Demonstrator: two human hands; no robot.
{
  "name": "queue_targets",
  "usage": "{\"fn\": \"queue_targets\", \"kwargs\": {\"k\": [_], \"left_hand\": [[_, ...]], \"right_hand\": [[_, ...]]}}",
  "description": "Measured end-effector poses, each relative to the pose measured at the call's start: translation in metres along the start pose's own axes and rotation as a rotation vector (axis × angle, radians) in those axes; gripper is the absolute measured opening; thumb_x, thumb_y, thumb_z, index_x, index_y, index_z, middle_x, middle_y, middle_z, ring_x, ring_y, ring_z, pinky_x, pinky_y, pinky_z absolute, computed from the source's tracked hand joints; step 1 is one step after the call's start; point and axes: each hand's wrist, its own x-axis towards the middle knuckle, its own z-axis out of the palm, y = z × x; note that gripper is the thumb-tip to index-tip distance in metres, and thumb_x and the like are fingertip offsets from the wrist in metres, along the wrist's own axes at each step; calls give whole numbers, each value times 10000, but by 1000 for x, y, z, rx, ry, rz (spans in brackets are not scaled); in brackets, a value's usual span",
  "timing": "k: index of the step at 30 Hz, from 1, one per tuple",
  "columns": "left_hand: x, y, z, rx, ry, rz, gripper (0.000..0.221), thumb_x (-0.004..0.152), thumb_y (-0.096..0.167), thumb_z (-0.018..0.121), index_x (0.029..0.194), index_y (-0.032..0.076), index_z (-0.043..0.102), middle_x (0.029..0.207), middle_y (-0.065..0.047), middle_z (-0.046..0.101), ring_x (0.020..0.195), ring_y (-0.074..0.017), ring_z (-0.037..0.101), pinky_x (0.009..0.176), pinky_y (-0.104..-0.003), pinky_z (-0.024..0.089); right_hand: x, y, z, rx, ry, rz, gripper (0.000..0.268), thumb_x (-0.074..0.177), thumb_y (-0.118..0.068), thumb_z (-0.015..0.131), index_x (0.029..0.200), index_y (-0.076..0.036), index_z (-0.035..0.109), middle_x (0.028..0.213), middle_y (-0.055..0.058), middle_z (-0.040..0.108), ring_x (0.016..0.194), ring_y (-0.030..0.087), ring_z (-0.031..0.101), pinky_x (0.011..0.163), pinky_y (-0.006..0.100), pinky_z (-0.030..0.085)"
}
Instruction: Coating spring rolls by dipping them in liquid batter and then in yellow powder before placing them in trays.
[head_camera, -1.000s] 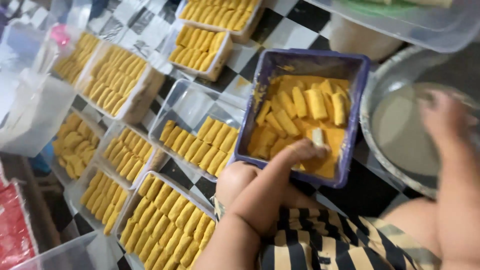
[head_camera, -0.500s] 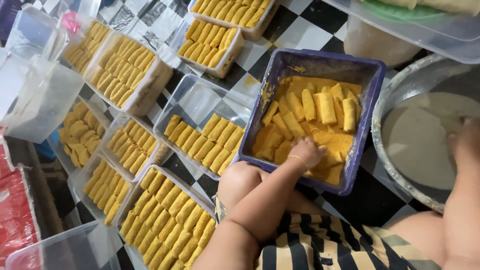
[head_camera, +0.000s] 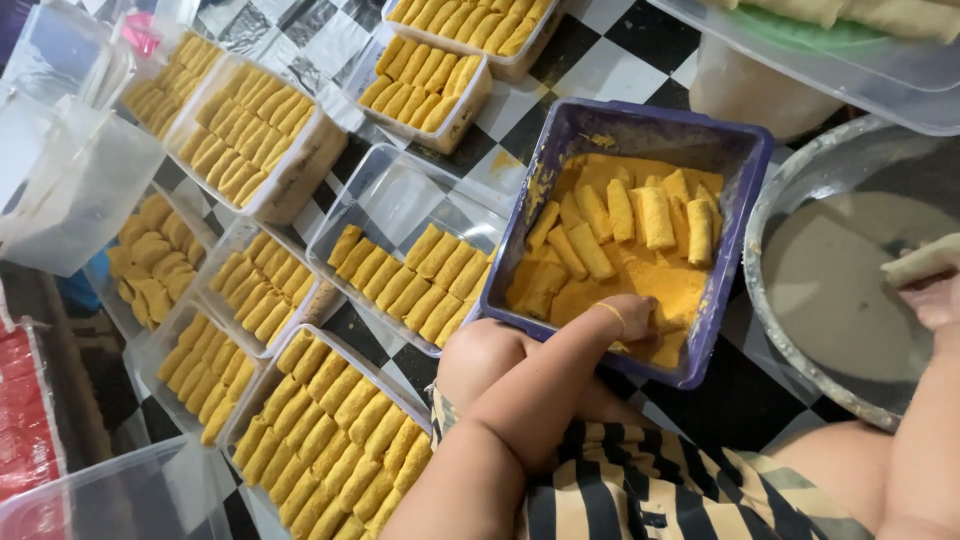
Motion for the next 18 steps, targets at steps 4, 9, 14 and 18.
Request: {"fn": "queue_targets", "kwargs": {"k": [4, 9, 14, 18], "left_hand": [[-11, 10, -7, -59, -46, -25, 787, 831, 534, 607, 1476, 118, 436, 1379, -152, 627, 1195, -337, 644, 919, -444, 537], [7, -18, 4, -1148, 645, 84, 235, 866, 248, 728, 1061, 131, 669, 929, -59, 726, 723, -167, 658, 570, -319, 531], [31, -75, 26, -400, 392, -117, 469, 816, 445, 553, 1067, 56, 628, 1110, -131, 689, 1008, -304, 669, 854, -385, 528], [50, -59, 29, 264, -110, 89, 597, 916, 545, 480, 1323, 159, 685, 1327, -77, 672, 1175, -261, 660, 992, -380, 520]], "right_hand": [[10, -10, -6, 226, 127, 106, 459, 1067, -723, 841, 935, -375, 573, 777, -154, 425, 737, 4, 479, 725, 215, 435], [-88, -90, 87, 65, 80, -76, 175, 1103, -248, 563, 989, -367, 505, 869, -184, 493, 774, -110, 537, 530, 98, 298], [-352, -225, 297, -516, -59, -328, 637, 959, -27, 689, 1506, -213, 422, 1349, 105, 521, 1110, 250, 672, 796, 328, 562], [-492, -266, 431, -1243, -353, 123, 409, 928, -382, 671, 1329, -302, 696, 1476, -41, 642, 1375, 211, 559, 1195, 529, 421]]}}
